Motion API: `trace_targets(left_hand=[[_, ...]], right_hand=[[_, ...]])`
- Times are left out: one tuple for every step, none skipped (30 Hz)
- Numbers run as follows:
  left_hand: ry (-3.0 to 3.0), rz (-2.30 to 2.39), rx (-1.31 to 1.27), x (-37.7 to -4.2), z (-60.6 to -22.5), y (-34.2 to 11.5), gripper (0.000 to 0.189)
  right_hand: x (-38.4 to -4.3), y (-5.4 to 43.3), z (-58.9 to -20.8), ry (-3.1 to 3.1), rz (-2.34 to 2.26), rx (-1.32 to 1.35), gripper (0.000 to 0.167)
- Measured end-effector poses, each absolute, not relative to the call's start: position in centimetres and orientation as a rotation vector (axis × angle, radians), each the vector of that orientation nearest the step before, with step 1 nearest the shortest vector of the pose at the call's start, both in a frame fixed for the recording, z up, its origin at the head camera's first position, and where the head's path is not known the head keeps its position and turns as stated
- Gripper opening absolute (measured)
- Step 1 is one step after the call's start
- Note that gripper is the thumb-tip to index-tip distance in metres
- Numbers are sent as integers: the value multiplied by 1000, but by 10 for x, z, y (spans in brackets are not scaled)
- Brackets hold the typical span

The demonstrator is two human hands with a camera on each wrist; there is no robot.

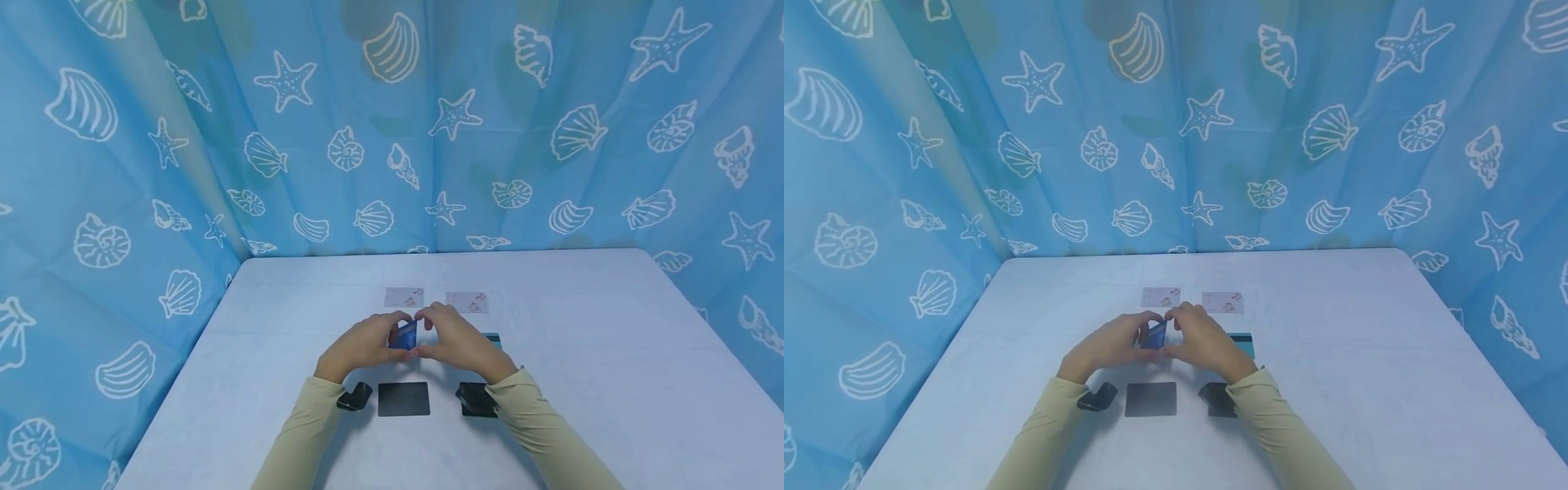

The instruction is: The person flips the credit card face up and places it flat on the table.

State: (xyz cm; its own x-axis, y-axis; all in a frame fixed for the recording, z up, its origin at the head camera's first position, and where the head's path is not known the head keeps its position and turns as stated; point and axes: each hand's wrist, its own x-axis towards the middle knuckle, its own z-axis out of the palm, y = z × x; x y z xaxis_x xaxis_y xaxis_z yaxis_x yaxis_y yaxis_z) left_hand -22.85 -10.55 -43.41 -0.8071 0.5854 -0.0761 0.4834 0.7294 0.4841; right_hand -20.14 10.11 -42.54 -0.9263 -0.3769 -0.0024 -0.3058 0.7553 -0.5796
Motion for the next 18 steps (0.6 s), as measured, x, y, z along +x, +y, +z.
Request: trace_targets(left_hand=[[2707,667,851,-229,-434,-106,67],[2707,666,849,-229,-434,-106,67],[2708,663,846,-229,-434,-106,68],[2708,662,840,-229,-434,-106,69],[2711,661,830,-229,-433,-106,70],[2713,664,821,-229,-433,-106,71],[2716,664,815,-230,-433,-107,72],[2717,666,814,-230,-434,-107,72],[2720,665,812,-231,-434,-108,73],[2721,666,809,-231,-434,-108,73],[2722,665,812,-231,-434,-109,72],[2724,664,817,-231,-433,-109,72],[2726,664,822,-232,-433,-109,71],[2726,668,829,-232,-433,-110,71],[2728,672,830,-232,-433,-110,71],[2726,682,835,-232,-432,-111,70],[2728,683,841,-232,-432,-111,70],[2728,688,844,-232,-432,-112,69]], right_hand=[[-201,101,-425,2828,-903,-547,59],[-201,102,-425,2827,-901,-543,60],[-201,102,-424,2826,-901,-544,62],[-201,103,-424,2826,-899,-544,63],[-201,103,-424,2827,-896,-548,65],[-201,103,-425,2831,-891,-552,66],[-201,103,-425,2830,-889,-556,68],[-202,103,-426,2829,-887,-556,68],[-202,103,-427,2827,-883,-552,69],[-202,103,-428,2825,-877,-547,70],[-203,102,-429,2823,-873,-542,71],[-203,102,-430,2821,-865,-534,71],[-204,102,-431,2817,-861,-528,71],[-204,101,-431,2815,-857,-523,71],[-204,101,-432,2816,-853,-519,71],[-205,101,-432,2815,-853,-518,71],[-205,100,-433,2812,-856,-517,71],[-205,100,-434,2808,-861,-516,71]])
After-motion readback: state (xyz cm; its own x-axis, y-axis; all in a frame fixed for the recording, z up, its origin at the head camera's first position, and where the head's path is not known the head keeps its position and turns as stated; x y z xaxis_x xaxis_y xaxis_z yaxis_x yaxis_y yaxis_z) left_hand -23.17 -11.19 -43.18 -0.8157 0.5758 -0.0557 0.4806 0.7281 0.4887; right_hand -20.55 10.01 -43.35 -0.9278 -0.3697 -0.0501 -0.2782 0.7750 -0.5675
